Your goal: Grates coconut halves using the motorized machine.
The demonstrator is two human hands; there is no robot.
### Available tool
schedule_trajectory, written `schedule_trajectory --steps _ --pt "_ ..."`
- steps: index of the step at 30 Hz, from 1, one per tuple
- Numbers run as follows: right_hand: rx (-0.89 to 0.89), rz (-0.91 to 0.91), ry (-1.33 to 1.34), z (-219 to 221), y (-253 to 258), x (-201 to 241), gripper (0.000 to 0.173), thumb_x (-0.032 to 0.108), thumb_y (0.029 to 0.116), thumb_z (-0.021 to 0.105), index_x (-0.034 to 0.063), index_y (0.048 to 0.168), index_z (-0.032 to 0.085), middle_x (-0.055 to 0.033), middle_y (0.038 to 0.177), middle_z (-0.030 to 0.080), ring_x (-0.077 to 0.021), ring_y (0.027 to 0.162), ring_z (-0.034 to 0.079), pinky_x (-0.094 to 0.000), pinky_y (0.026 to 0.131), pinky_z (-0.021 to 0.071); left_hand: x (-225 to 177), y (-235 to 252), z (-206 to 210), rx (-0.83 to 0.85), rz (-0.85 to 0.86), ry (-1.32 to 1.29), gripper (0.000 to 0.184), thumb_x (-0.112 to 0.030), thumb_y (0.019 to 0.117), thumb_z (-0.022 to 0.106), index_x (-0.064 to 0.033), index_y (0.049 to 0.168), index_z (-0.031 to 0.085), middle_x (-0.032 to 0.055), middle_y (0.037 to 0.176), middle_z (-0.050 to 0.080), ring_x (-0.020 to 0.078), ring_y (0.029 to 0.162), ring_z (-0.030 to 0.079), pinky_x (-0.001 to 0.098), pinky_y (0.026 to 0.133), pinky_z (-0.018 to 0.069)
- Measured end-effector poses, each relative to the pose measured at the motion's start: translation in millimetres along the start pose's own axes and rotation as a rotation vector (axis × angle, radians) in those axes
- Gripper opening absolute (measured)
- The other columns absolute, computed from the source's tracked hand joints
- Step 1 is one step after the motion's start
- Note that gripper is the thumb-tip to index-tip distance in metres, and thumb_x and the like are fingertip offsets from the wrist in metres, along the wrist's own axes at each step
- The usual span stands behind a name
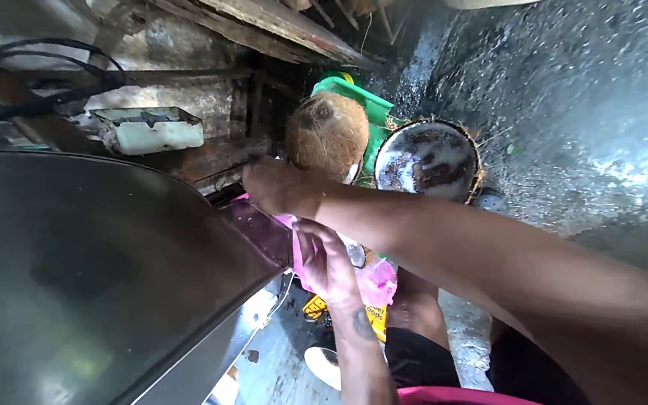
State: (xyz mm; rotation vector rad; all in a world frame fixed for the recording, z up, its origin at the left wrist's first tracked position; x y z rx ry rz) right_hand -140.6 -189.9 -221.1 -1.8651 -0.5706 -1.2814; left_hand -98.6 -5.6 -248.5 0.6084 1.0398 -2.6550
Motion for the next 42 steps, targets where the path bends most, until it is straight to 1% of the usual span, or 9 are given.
schedule_trajectory --steps 4,10,15,20,24,28,31,38,42 --pt "-0.038 0.177 0.444 10.4 10.2 -11.5 0.019 0.017 0.0994 0.061 0.0016 0.092 0.069 -0.017 0.102 0.069 -0.0312 0.097 0.067 -0.055 0.08 0.0534 -52.2 -30.3 -54.3 -0.217 -0.04 -0.058 0.024 -0.025 0.1063 0.047 -0.0067 0.108 0.062 0.0049 0.105 0.073 0.0127 0.098 0.073 0.0219 0.079 0.0606" --pt "-0.089 0.368 0.985 39.1 23.6 -11.3 0.021 0.02 0.098 0.065 0.0028 0.108 0.071 -0.0158 0.108 0.068 -0.0285 0.098 0.065 -0.0535 0.082 0.052 -113.1 -10.3 -64.8 -0.142 0.303 0.478 0.029 -0.024 0.1064 0.044 -0.0067 0.095 0.064 0.0065 0.084 0.068 0.0174 0.081 0.07 0.0335 0.081 0.0607" --pt "-0.129 0.243 1.071 39.8 27.1 -0.7 0.021 0.021 0.1011 0.062 0.0031 0.109 0.07 -0.016 0.107 0.069 -0.0279 0.099 0.065 -0.0516 0.083 0.0532 -105.5 -18.2 -3.1 -0.227 0.21 1.035 0.028 0.002 0.1069 0.032 0.0032 0.132 0.045 0.0066 0.118 0.06 0.0053 0.111 0.059 0.0193 0.096 0.0506" --pt "-0.125 0.029 0.838 41.1 0.1 -19.2 0.021 0.025 0.0989 0.068 0.0061 0.104 0.074 -0.0102 0.097 0.072 -0.0223 0.09 0.068 -0.0483 0.081 0.0547 -125.2 -7.1 -25.8 -0.065 0.3 0.737 0.031 -0.004 0.1037 0.031 -0.0036 0.097 0.061 0.005 0.088 0.072 0.0097 0.083 0.072 0.0261 0.073 0.0619" --pt "-0.111 0.097 0.762 46.9 -10.7 -31.3 0.028 0.027 0.0973 0.07 0.0045 0.114 0.072 -0.015 0.111 0.071 -0.0292 0.105 0.067 -0.0559 0.093 0.0526 -116.8 2.7 -25.4 0.016 0.258 0.777 0.027 -0.001 0.1057 0.027 0.0003 0.113 0.053 0.008 0.103 0.067 0.0127 0.102 0.067 0.0285 0.092 0.0575" --pt "-0.132 0.072 0.574 44.1 -15.2 -26.2 0.013 0.016 0.0921 0.071 0.0048 0.099 0.07 -0.0128 0.098 0.07 -0.0277 0.094 0.067 -0.0536 0.081 0.0545 -113.1 18.0 -41.5 0.109 0.229 0.732 0.016 0.003 0.1007 0.044 0.0013 0.108 0.058 0.0113 0.099 0.07 0.0183 0.097 0.07 0.0351 0.09 0.0594" --pt "-0.132 0.053 0.359 42.2 -18.4 -17.9 0.027 0.009 0.09 0.071 0.0041 0.116 0.069 -0.015 0.115 0.07 -0.03 0.111 0.066 -0.0513 0.097 0.0532 -108.4 12.3 -50.6 0.093 0.223 0.481 0.019 -0.013 0.102 0.049 0.0007 0.111 0.059 0.0175 0.101 0.069 0.0279 0.097 0.07 0.0458 0.093 0.058" --pt "-0.181 0.148 0.208 49.6 -24.7 -5.6 0.039 0.013 0.0916 0.071 0.004 0.128 0.062 -0.0223 0.127 0.062 -0.0381 0.113 0.065 -0.0555 0.084 0.0582 -64.9 14.9 -25.1 -0.115 0.449 0.608 0.021 -0.007 0.1038 0.041 -0.0058 0.092 0.058 0.0056 0.072 0.062 0.0139 0.062 0.064 0.0304 0.062 0.0593" --pt "-0.186 0.199 0.095 48.3 -22.2 -4.9 0.045 0.014 0.0894 0.074 0.0063 0.132 0.061 -0.0235 0.136 0.055 -0.0402 0.114 0.063 -0.0562 0.079 0.0584 -67.3 21.4 -31.2 -0.124 0.308 0.546 0.032 -0.017 0.1071 0.04 -0.0071 0.085 0.061 0.0025 0.065 0.06 0.0114 0.055 0.061 0.0262 0.057 0.0572"
Point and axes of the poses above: each hand's wrist, its own y-axis towards the middle knuckle, its own z-axis out of the palm, x = y × z, the point moved 1 cm from there along y, towards the middle knuckle
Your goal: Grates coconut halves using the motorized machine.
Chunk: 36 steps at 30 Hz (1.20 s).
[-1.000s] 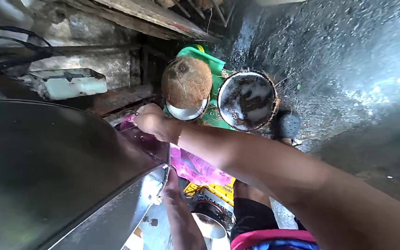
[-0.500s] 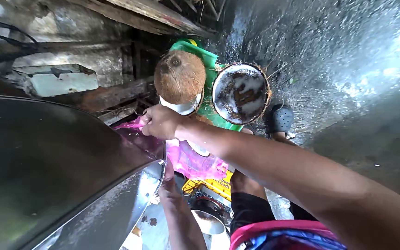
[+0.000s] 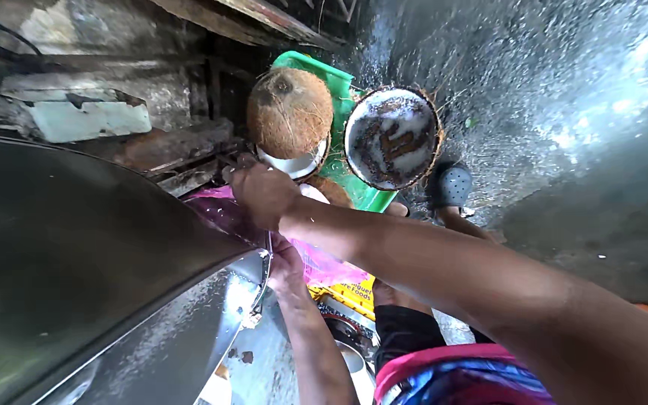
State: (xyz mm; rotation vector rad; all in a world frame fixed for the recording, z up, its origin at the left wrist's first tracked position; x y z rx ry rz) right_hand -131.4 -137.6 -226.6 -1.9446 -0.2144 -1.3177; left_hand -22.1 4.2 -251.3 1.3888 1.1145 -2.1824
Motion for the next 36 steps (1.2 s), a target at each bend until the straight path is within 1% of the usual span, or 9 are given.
schedule_trajectory --steps 3,6,9,13,18,23,30,34,36 --pt "-0.014 0.0 -0.049 -3.7 -0.7 -3.8 0.046 0.016 0.0922 0.069 0.0106 0.136 0.057 -0.0231 0.135 0.056 -0.0404 0.113 0.064 -0.0558 0.079 0.059 3.3 -8.4 2.8 0.003 -0.052 -0.092 0.036 -0.019 0.1072 0.041 -0.0066 0.082 0.063 0.0026 0.066 0.062 0.0101 0.055 0.062 0.0221 0.055 0.055" --pt "0.023 -0.018 0.045 -7.7 -8.9 -4.1 0.036 0.015 0.0953 0.067 0.0043 0.128 0.059 -0.0202 0.117 0.067 -0.0377 0.107 0.068 -0.0561 0.082 0.0562 0.1 -22.1 -1.9 -0.038 0.11 0.029 0.028 -0.013 0.1083 0.037 -0.0068 0.094 0.061 0.0048 0.078 0.068 0.0139 0.07 0.07 0.0282 0.071 0.0611" --pt "0.198 -0.014 0.066 -3.2 -0.4 -10.4 0.034 0.015 0.0982 0.065 -0.0048 0.125 0.06 -0.0248 0.125 0.064 -0.0409 0.119 0.062 -0.0598 0.094 0.0513 -3.3 -30.2 -15.0 0.015 0.076 0.088 0.036 -0.012 0.1098 0.034 -0.007 0.094 0.066 0.0038 0.08 0.071 0.0131 0.073 0.071 0.0268 0.073 0.0609" --pt "0.184 -0.025 -0.033 -4.0 -9.5 -6.6 0.03 0.015 0.0954 0.068 0.0006 0.121 0.064 -0.0227 0.122 0.065 -0.0404 0.114 0.064 -0.0582 0.087 0.0553 4.0 -29.9 -12.7 0.036 -0.048 0.053 0.037 -0.013 0.11 0.031 -0.0052 0.101 0.066 0.0075 0.088 0.073 0.0184 0.083 0.073 0.0326 0.081 0.0616" --pt "0.139 -0.054 -0.083 -14.8 -26.4 7.2 0.025 0.013 0.0943 0.069 0.0043 0.118 0.066 -0.0212 0.121 0.064 -0.039 0.107 0.066 -0.0562 0.082 0.0562 3.7 -34.8 -10.8 -0.021 -0.02 0.067 0.029 -0.009 0.1084 0.038 -0.004 0.1 0.065 0.0069 0.087 0.072 0.0166 0.08 0.073 0.0309 0.077 0.062" --pt "0.248 -0.069 -0.075 -10.8 -19.3 -4.7 0.027 0.013 0.093 0.07 0.0013 0.117 0.066 -0.0211 0.119 0.067 -0.0396 0.113 0.065 -0.0601 0.087 0.0545 -6.8 -49.0 -17.6 0.167 -0.11 -0.086 0.028 -0.011 0.1063 0.046 -0.0019 0.104 0.072 0.0059 0.089 0.072 0.013 0.083 0.072 0.0246 0.08 0.0597" --pt "-0.005 -0.145 0.092 0.3 1.0 0.3 0.021 0.017 0.1013 0.059 0.0039 0.115 0.067 -0.0177 0.115 0.069 -0.0354 0.111 0.067 -0.0549 0.086 0.0561 -9.4 -57.0 -13.2 0.141 -0.057 0.055 0.034 -0.011 0.1091 0.04 -0.0032 0.106 0.072 0.0065 0.095 0.075 0.0133 0.087 0.074 0.0266 0.079 0.0614" --pt "-0.012 -0.101 0.226 -5.6 4.7 12.5 0.017 0.013 0.1006 0.059 0.0068 0.113 0.069 -0.0145 0.112 0.07 -0.0324 0.108 0.068 -0.0544 0.083 0.058 -14.2 -55.7 -24.8 0.164 0.0 0.107 0.026 -0.004 0.1055 0.045 -0.0018 0.098 0.07 0.0097 0.091 0.073 0.0185 0.083 0.073 0.0315 0.079 0.0622" --pt "-0.026 -0.148 0.244 -10.4 -7.1 18.8 0.019 0.011 0.1002 0.058 0.0089 0.115 0.071 -0.013 0.111 0.071 -0.0311 0.108 0.068 -0.0529 0.084 0.0585 -20.3 -50.4 -39.2 0.137 0.018 0.183 0.027 -0.007 0.1068 0.043 -0.0029 0.102 0.07 0.0093 0.092 0.074 0.0186 0.085 0.074 0.0333 0.082 0.0623"
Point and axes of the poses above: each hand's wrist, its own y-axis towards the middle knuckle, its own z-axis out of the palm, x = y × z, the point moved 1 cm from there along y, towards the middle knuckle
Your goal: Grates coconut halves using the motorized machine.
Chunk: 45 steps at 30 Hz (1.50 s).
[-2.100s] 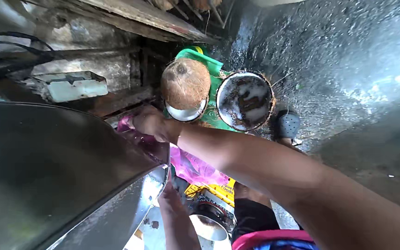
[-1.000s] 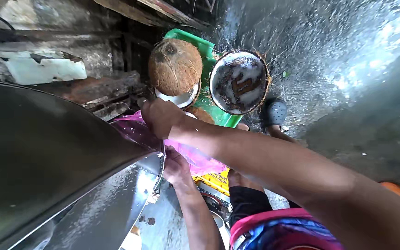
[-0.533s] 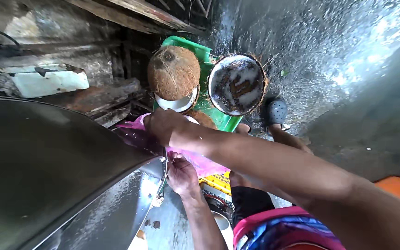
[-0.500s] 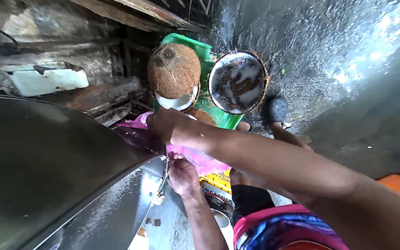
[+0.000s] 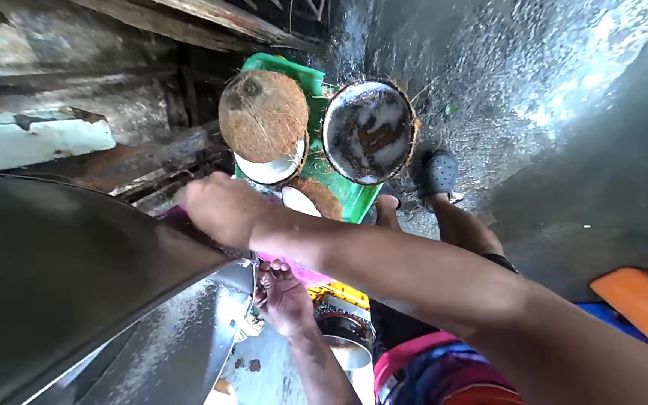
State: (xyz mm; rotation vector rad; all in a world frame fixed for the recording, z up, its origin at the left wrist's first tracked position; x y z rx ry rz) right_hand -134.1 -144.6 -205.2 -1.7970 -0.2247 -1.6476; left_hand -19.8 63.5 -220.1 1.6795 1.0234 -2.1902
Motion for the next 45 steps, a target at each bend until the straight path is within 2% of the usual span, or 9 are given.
schedule_trajectory --steps 5,12,16,19,25,30,36,40,45 --pt "0.034 -0.113 0.188 3.7 -0.1 -25.1 0.025 0.014 0.1058 0.052 0.0069 0.119 0.073 -0.0125 0.119 0.072 -0.0268 0.114 0.066 -0.05 0.101 0.0513 -8.0 26.2 -20.3 0.005 0.047 0.31 0.027 -0.008 0.108 0.033 -0.0057 0.108 0.061 0.0024 0.095 0.072 0.0159 0.092 0.071 0.0368 0.09 0.0592" --pt "-0.077 -0.134 0.059 22.6 -23.9 -36.1 0.015 0.017 0.099 0.066 0.0044 0.105 0.072 -0.0131 0.098 0.071 -0.027 0.095 0.069 -0.0476 0.085 0.0574 -3.0 -26.9 41.6 0.289 -0.238 0.257 0.027 -0.03 0.1061 0.054 -0.01 0.123 0.061 0.0054 0.109 0.069 0.0167 0.096 0.069 0.0371 0.086 0.0596" --pt "0.042 -0.025 -0.086 -0.3 -38.0 -14.5 0.006 0.016 0.0963 0.068 0.0112 0.099 0.071 -0.0107 0.091 0.071 -0.03 0.089 0.07 -0.0567 0.075 0.0575 8.5 -2.5 109.2 0.035 -0.273 -0.078 0.046 -0.042 0.1096 0.022 -0.0152 0.109 0.059 0.0033 0.098 0.07 0.018 0.098 0.069 0.0454 0.087 0.0582" --pt "0.132 -0.017 -0.263 -8.7 -47.2 -3.5 0.023 0.013 0.0912 0.074 0.0163 0.114 0.07 -0.006 0.111 0.069 -0.0288 0.112 0.062 -0.0611 0.096 0.0447 12.9 -2.0 134.3 -0.175 -0.136 -0.253 0.04 -0.028 0.1082 0.022 -0.0121 0.095 0.056 0.002 0.082 0.065 0.0137 0.079 0.067 0.0367 0.068 0.0591" --pt "0.019 -0.035 -0.202 -10.2 -62.7 -23.1 0.024 0.028 0.0935 0.073 0.024 0.117 0.07 -0.0027 0.132 0.059 -0.0289 0.125 0.05 -0.0616 0.097 0.0401 17.6 -0.6 143.0 0.05 -0.084 -0.477 0.037 -0.037 0.1105 0.033 -0.0099 0.12 0.057 0.005 0.113 0.066 0.0171 0.111 0.065 0.037 0.097 0.0538" --pt "0.193 -0.042 -0.123 -14.0 -41.0 -40.7 0.029 0.042 0.1028 0.054 0.0286 0.123 0.069 -0.006 0.134 0.057 -0.0302 0.126 0.048 -0.0618 0.097 0.0399 24.6 14.5 142.6 -0.022 -0.184 -0.585 0.035 -0.039 0.1039 0.047 -0.0117 0.091 0.065 0.005 0.101 0.07 0.023 0.105 0.067 0.0428 0.095 0.0551" --pt "0.294 -0.044 -0.273 -37.5 -38.8 -32.4 0.029 0.042 0.1034 0.051 0.0315 0.123 0.07 -0.0068 0.136 0.054 -0.0318 0.125 0.046 -0.0642 0.099 0.0336 20.4 24.8 143.7 0.0 -0.118 -0.547 0.035 -0.036 0.1073 0.044 -0.0095 0.12 0.063 0.0093 0.128 0.066 0.0268 0.129 0.058 0.0491 0.112 0.0448" --pt "0.117 0.055 -0.109 -70.4 -30.8 -20.0 0.017 0.021 0.1026 0.059 0.0088 0.112 0.067 -0.0121 0.111 0.069 -0.0278 0.104 0.068 -0.053 0.085 0.0568 29.9 30.7 137.9 0.124 0.073 -0.639 0.025 -0.024 0.109 0.037 -0.0113 0.098 0.055 -0.001 0.09 0.063 0.006 0.088 0.065 0.0199 0.079 0.0545" --pt "0.175 0.117 0.044 -68.7 11.6 -14.6 0.031 0.022 0.1106 0.044 0.0018 0.118 0.065 -0.0117 0.106 0.071 -0.0192 0.089 0.071 -0.0394 0.079 0.0582 40.6 29.1 132.9 0.262 0.135 -0.748 0.024 -0.025 0.1099 0.035 -0.0083 0.107 0.052 0.0019 0.096 0.064 0.0043 0.089 0.066 0.014 0.072 0.0531"
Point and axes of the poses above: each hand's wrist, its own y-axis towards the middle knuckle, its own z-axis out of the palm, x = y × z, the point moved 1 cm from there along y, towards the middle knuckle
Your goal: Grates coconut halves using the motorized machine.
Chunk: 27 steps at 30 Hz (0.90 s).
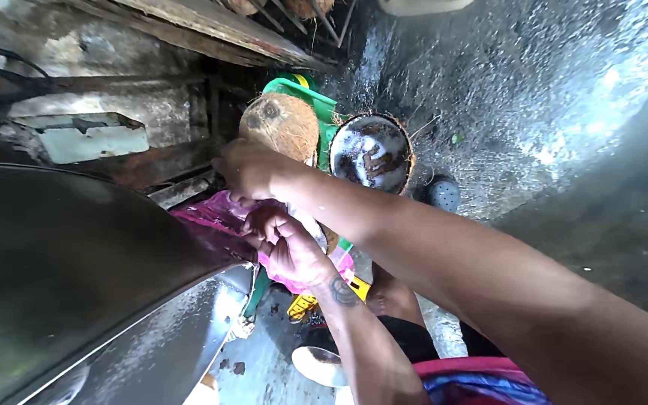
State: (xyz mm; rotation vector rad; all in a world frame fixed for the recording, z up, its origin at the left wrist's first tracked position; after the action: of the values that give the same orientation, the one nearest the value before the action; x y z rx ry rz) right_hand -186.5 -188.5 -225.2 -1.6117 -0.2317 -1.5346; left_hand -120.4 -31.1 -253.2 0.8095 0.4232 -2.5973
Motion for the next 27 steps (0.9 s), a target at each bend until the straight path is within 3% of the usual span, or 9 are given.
schedule_trajectory --steps 2,4,7,11,13,17,20,23,27 --pt "0.068 0.063 0.293 6.7 24.3 -5.1 0.04 0.034 0.1121 0.04 0.0035 0.112 0.066 -0.0071 0.083 0.063 -0.0126 0.06 0.058 -0.0278 0.053 0.0494 -0.6 3.1 2.4 0.031 -0.073 -0.143 0.015 -0.019 0.1062 0.045 -0.0062 0.107 0.053 0.003 0.101 0.066 0.0032 0.092 0.067 0.0118 0.071 0.0517" --pt "0.064 0.106 0.589 22.2 17.5 -7.8 0.029 0.033 0.1071 0.053 0.0068 0.103 0.066 -0.0011 0.069 0.052 -0.0075 0.048 0.046 -0.0208 0.044 0.04 -1.6 5.5 6.2 0.044 -0.136 -0.262 0.009 -0.016 0.1042 0.049 -0.0081 0.108 0.047 0.0017 0.099 0.063 0.0002 0.09 0.066 0.0097 0.066 0.051" --pt "-0.002 0.031 0.716 40.4 -13.7 -13.7 0.021 0.028 0.0992 0.064 0.011 0.11 0.066 -0.0028 0.079 0.056 -0.0103 0.062 0.054 -0.0262 0.056 0.0478 -1.8 8.9 11.2 -0.085 -0.151 -0.245 0.017 -0.022 0.1098 0.037 -0.0096 0.105 0.047 -0.0018 0.101 0.061 -0.0037 0.09 0.062 0.0059 0.068 0.0491" --pt "-0.159 -0.165 0.169 41.1 -25.2 -7.9 0.017 0.024 0.0968 0.072 0.0098 0.105 0.07 -0.0075 0.094 0.067 -0.0166 0.081 0.066 -0.0361 0.074 0.0579 -4.3 4.0 7.7 -0.182 -0.101 -0.144 0.022 -0.022 0.1116 0.029 -0.0089 0.106 0.046 -0.0002 0.105 0.061 -0.0022 0.106 0.062 0.0091 0.079 0.0503" --pt "-0.226 -0.26 -0.026 39.1 -24.0 -5.9 0.014 0.022 0.0926 0.077 0.0109 0.099 0.072 -0.0064 0.093 0.068 -0.0175 0.084 0.066 -0.0378 0.079 0.0562 -3.7 4.6 2.6 -0.163 -0.082 -0.082 0.022 -0.022 0.1117 0.029 -0.0098 0.104 0.046 -0.0006 0.1 0.061 -0.0022 0.099 0.063 0.009 0.071 0.0514" --pt "-0.193 -0.423 -0.299 44.7 13.5 -7.2 0.017 0.028 0.0908 0.079 0.0135 0.098 0.075 -0.0058 0.099 0.071 -0.0227 0.096 0.068 -0.0463 0.091 0.0554 2.3 5.7 -8.4 -0.168 0.055 0.107 0.022 -0.016 0.1057 0.04 -0.0045 0.096 0.056 0.0054 0.085 0.065 0.0091 0.082 0.069 0.0222 0.068 0.0576" --pt "-0.153 -0.405 -0.421 55.2 39.6 -3.1 0.026 0.037 0.0867 0.081 0.0132 0.096 0.075 -0.0084 0.1 0.071 -0.0276 0.096 0.068 -0.0521 0.089 0.0561 7.5 12.6 4.0 -0.198 0.061 0.052 0.023 -0.021 0.1001 0.049 -0.0111 0.079 0.053 -0.0017 0.066 0.054 0.0072 0.061 0.058 0.0199 0.063 0.0525" --pt "-0.215 -0.317 -0.271 72.2 52.8 -4.8 0.027 0.034 0.0805 0.087 0.0134 0.087 0.07 -0.0091 0.091 0.069 -0.0284 0.085 0.069 -0.0534 0.074 0.0596 8.3 12.0 25.6 -0.277 0.009 0.169 0.032 -0.038 0.1087 0.034 -0.0203 0.088 0.052 -0.0077 0.071 0.051 0.0035 0.066 0.056 0.0189 0.068 0.051" --pt "-0.25 -0.323 -0.236 75.5 49.2 -13.0 0.029 0.042 0.0832 0.083 0.0161 0.087 0.07 -0.0062 0.09 0.069 -0.0261 0.086 0.068 -0.0524 0.079 0.0581 7.1 10.0 32.4 -0.303 -0.001 0.208 0.032 -0.035 0.1087 0.034 -0.0188 0.089 0.053 -0.0066 0.074 0.054 0.0037 0.071 0.059 0.021 0.071 0.0531"
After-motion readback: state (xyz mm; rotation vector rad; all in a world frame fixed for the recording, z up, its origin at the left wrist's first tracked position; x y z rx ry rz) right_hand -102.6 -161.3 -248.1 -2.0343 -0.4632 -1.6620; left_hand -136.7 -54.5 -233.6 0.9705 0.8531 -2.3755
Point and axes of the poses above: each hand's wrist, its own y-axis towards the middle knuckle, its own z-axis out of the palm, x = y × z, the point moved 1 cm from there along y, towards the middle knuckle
